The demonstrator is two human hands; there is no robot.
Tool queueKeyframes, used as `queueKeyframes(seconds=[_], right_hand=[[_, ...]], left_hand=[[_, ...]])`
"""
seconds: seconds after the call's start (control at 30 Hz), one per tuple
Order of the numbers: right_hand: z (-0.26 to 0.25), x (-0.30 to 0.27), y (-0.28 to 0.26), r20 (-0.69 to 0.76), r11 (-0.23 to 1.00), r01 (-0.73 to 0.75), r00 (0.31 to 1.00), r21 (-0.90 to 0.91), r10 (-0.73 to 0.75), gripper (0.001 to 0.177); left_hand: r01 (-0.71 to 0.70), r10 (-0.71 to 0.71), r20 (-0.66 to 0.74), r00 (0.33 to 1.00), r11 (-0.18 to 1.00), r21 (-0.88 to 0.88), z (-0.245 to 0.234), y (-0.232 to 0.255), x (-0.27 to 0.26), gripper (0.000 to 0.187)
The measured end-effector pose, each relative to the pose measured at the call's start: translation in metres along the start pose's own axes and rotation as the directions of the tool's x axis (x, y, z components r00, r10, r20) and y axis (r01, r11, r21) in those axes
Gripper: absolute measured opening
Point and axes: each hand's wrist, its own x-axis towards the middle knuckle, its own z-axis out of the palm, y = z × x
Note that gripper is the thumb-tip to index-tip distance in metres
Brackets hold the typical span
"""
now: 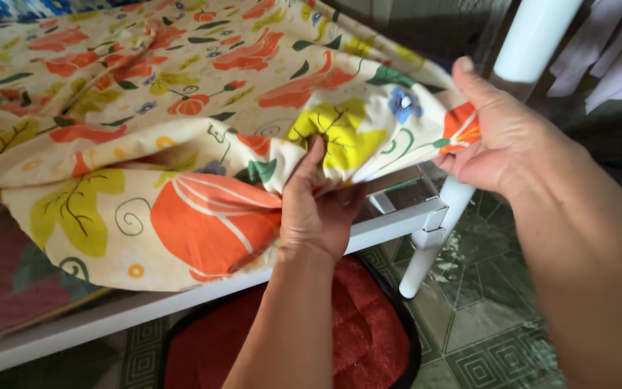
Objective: The person spreads a floral-patterned sheet over a mattress, tucks the edges under, and smooths the surface. They then place several pillows with different covers onto the bed and adjust their positions.
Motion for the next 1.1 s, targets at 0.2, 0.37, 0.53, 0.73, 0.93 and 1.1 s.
queueKeyframes(seconds=[0.2, 0.37, 0.53, 0.73, 0.93, 1.1], right_hand=[[-0.004, 0.015, 0.018, 0.261, 0.916, -0.197, 0.96, 0.349, 0.107, 0.037], [-0.026, 0.036, 0.016, 0.016, 0.805, -0.124, 0.99, 0.58, 0.142, 0.034], [-0.053, 0.077, 0.03, -0.035, 0.905, -0.026, 0.998, 0.424, 0.045, 0.035], [-0.053, 0.081, 0.039, -0.083, 0.812, -0.136, 0.972, 0.567, 0.22, 0.035], [-0.033, 0.04, 0.048, -0.138, 0.758, -0.086, 0.964, 0.647, 0.227, 0.031], [-0.023, 0.024, 0.051, -0.051, 0.823, -0.075, 0.991, 0.564, 0.125, 0.032]], left_hand=[[0.006, -0.008, 0.045, 0.999, 0.999, 0.038, -0.025, -0.004, 0.005, 0.045], [-0.005, 0.006, 0.015, 1.0, 0.999, -0.041, -0.021, -0.009, 0.006, 0.039], [-0.012, 0.011, -0.048, 0.999, 1.0, -0.027, -0.016, -0.004, 0.004, 0.039], [-0.024, 0.022, -0.037, 0.999, 0.999, -0.047, -0.026, -0.006, 0.01, 0.029], [-0.024, 0.021, -0.053, 0.998, 0.997, -0.066, -0.03, -0.008, 0.014, 0.026], [-0.002, 0.002, 0.006, 1.0, 0.999, -0.045, -0.026, -0.001, 0.006, 0.029]])
